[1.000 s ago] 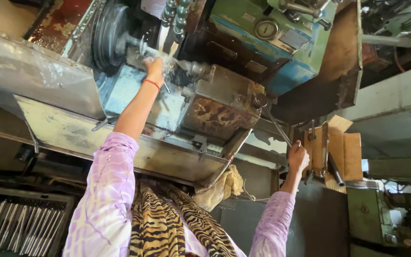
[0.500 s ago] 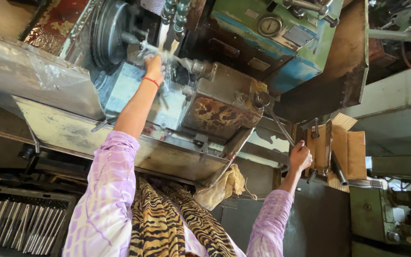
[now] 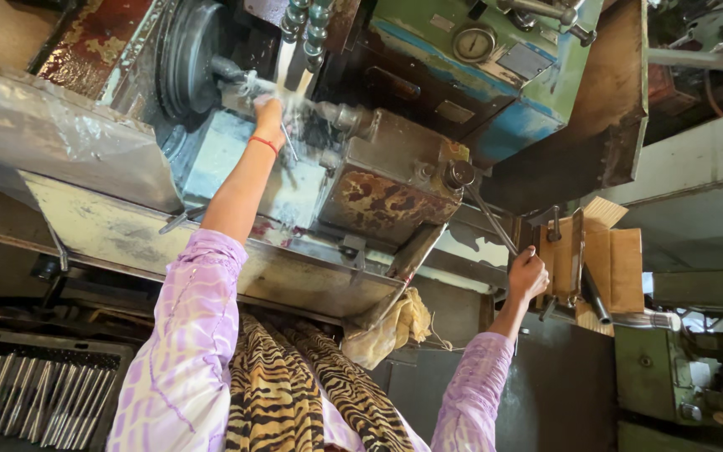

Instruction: The person repeatedly picks up small metal rods from a tray, inserts them into a grinding machine, and operates a lever to grind the ends. After each cycle, the person removes the rod and places it into a separate tray.

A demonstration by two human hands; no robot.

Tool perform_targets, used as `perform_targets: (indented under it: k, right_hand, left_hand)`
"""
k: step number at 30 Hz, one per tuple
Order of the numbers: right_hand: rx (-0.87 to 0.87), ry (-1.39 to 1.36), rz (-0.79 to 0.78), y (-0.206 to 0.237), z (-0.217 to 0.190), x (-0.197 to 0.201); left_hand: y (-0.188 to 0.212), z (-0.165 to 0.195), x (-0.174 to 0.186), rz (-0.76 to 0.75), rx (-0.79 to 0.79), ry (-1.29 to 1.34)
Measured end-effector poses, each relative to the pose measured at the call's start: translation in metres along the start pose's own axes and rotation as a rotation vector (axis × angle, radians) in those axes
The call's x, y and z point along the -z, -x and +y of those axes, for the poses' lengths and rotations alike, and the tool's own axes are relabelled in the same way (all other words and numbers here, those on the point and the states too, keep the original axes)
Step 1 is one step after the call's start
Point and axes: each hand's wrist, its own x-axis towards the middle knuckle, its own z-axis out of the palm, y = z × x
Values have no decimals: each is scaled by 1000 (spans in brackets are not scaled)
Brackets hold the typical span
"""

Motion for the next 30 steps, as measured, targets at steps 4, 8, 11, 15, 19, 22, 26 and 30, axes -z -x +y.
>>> perform_targets:
  k: [4,8,11,15,19,22,26,30]
  right_hand:
    - [13,17,10,-1,0,0]
    - [2,24,13,-1,0,-1]
    - [38,76,47,5,-1,-2]
    - [-26,115,54,16,-2,-3]
    - [-6,93,39,12,-2,-2]
    - [8,82,64,2,-3,-1]
    - [-12,97,142,-1,-4,-3]
    - [-12,56,155,1,-5,-5]
  left_hand:
    - [-2,1,3,-9,2,39]
    - [-2,1,6,-43,-12,16]
    - [-2,3,7,-143,-20,73]
    - [-1,5,7,-141,35,130]
    - [-1,3,5,-186,10,147]
    - [-1,0,0,-185,-15,58]
    - [0,-4,-11,-246,-153,9]
    - [6,-5,-19,-355,-173,81]
